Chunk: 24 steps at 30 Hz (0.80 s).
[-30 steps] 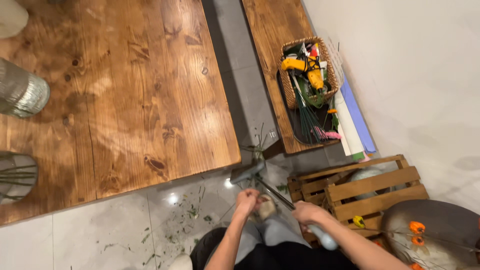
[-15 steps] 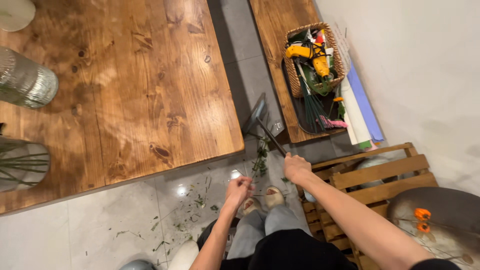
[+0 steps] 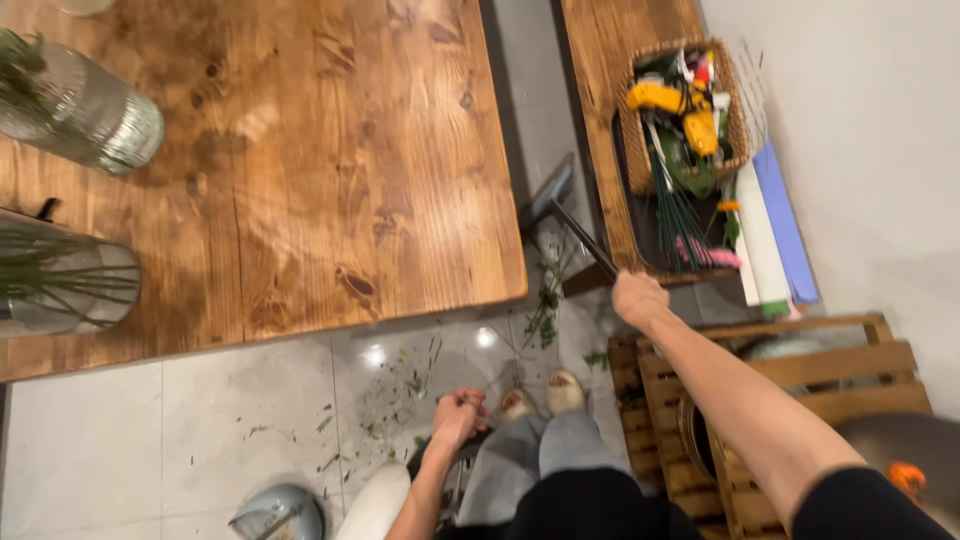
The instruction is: The person sweeps plant debris and trimmings from a tile floor using a broom and dustpan, then picks up remaining floral stems by hand and places them into a black trash bag.
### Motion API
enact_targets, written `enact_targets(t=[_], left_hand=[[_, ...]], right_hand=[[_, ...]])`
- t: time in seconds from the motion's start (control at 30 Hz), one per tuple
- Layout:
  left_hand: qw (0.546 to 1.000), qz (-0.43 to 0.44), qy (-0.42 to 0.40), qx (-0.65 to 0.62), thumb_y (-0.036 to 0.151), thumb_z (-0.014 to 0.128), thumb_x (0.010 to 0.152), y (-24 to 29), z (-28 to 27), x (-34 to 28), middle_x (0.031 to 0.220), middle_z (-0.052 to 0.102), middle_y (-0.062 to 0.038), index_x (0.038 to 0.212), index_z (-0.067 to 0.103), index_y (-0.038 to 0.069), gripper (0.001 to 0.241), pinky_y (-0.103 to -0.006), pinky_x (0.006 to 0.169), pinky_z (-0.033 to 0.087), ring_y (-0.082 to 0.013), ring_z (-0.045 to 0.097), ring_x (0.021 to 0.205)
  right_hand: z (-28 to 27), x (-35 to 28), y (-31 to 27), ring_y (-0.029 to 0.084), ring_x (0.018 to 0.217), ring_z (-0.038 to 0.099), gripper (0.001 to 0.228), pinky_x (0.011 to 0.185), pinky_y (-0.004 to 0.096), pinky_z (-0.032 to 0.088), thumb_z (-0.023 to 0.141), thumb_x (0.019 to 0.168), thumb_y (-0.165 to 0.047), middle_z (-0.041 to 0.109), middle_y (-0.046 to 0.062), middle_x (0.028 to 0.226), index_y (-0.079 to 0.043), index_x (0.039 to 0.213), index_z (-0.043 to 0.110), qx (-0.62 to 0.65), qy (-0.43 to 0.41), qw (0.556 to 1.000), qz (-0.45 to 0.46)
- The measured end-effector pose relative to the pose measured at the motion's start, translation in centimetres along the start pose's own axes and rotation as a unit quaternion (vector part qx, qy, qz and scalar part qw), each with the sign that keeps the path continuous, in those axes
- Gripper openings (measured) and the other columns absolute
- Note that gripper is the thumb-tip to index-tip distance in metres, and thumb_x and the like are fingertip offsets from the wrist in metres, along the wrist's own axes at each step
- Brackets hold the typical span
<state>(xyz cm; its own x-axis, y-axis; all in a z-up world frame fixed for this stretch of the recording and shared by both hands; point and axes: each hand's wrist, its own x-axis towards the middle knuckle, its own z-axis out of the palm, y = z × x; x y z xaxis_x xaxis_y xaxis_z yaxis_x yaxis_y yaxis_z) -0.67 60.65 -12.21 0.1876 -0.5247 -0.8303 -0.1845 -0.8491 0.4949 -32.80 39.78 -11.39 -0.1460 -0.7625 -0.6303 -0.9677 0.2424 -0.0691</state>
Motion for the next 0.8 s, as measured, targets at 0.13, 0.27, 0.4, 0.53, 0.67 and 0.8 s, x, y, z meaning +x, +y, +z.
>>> enact_targets(t=[0.13,0.27,0.4,0.53,0.67,0.8], left_hand=[[1.0,0.009,-0.006,-0.003,0.023,0.054,0.093,1.9,0.4,0.2,0.087,0.077,-0.009,0.113,0.073,0.011,0.03,-0.0284,0.066,0.059,-0.0183,0.074,0.069],[1.0,0.0,-0.019,-0.004,0.021,0.053,0.092,3.1,0.9,-1.1,0.085,0.077,-0.008,0.113,0.073,0.01,0.031,-0.0279,0.067,0.06,-0.0187,0.075,0.071],[1.0,-0.003,-0.024,-0.018,0.02,0.052,0.094,3.2,1.5,-0.1,0.083,0.075,-0.009,0.114,0.072,0.006,0.031,-0.0289,0.065,0.057,-0.0194,0.073,0.069],[0.999,0.019,-0.033,-0.022,0.022,0.052,0.097,3.2,2.8,2.1,0.084,0.075,-0.007,0.115,0.072,0.009,0.029,-0.0309,0.068,0.058,-0.0192,0.072,0.072],[0.999,0.003,-0.044,-0.015,0.024,0.052,0.098,6.2,2.7,1.3,0.087,0.076,-0.006,0.119,0.071,0.013,0.03,-0.0316,0.071,0.059,-0.0198,0.075,0.076],[0.998,0.011,-0.056,-0.016,0.023,0.053,0.095,6.9,4.6,3.1,0.085,0.076,-0.01,0.117,0.07,0.008,0.031,-0.0313,0.06,0.059,-0.0222,0.074,0.068]], right_hand=[[-4.1,-2.6,0.1,0.042,0.123,0.062,0.045,0.097,0.06,0.051,0.044,0.103,-0.028,0.067,0.024,0.129,-0.018,0.145,0.056,0.039,-0.015,0.998,0.041],[-4.6,-3.5,2.7,0.039,0.113,0.069,0.044,0.094,0.054,0.055,0.047,0.1,-0.04,0.071,0.023,0.12,-0.032,0.142,0.058,0.051,-0.02,0.997,0.048],[0.6,1.5,4.9,0.025,0.079,0.076,0.031,0.077,0.04,0.06,0.055,0.093,-0.031,0.078,0.01,0.091,-0.018,0.116,0.071,-0.119,0.011,0.984,-0.129],[5.0,3.3,1.4,0.027,0.037,0.063,0.054,0.042,0.045,0.055,0.042,0.099,-0.025,0.062,0.017,0.045,0.003,0.062,0.07,0.307,-0.114,0.941,0.081],[9.0,-0.8,0.7,0.017,0.048,0.053,0.036,0.037,0.029,0.044,0.041,0.106,-0.02,0.052,0.014,0.074,0.014,0.112,0.05,0.462,-0.229,0.829,0.215],[10.0,-6.9,0.4,0.023,0.054,0.062,0.041,0.035,0.035,0.052,0.046,0.102,-0.022,0.056,0.019,0.08,0.008,0.13,0.048,0.453,-0.191,0.85,0.188]])
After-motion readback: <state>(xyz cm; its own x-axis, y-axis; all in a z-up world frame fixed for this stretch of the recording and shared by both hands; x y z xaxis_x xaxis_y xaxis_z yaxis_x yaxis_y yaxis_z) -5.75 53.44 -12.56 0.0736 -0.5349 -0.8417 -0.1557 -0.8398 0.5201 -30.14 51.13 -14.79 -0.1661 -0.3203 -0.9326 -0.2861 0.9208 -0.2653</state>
